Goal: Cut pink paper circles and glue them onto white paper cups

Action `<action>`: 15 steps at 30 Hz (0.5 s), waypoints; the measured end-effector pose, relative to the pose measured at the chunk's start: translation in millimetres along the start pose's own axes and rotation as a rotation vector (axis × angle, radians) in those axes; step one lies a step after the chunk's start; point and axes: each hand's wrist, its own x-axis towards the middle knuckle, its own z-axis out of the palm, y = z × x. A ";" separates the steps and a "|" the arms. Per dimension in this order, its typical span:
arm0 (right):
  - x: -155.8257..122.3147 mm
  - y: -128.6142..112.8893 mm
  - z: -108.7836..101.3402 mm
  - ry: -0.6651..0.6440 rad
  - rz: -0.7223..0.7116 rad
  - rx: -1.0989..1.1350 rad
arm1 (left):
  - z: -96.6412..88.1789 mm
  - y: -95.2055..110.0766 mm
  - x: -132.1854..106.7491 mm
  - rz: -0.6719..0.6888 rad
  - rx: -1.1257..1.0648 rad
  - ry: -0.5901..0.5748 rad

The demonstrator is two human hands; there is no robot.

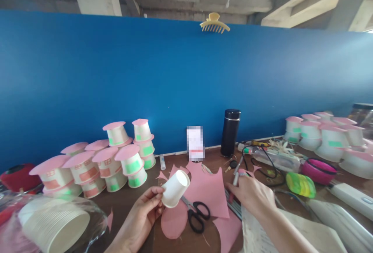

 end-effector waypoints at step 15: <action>10.5 3.3 -1.5 -0.056 -0.098 0.423 | 2.7 -4.4 6.0 -0.017 -0.048 0.054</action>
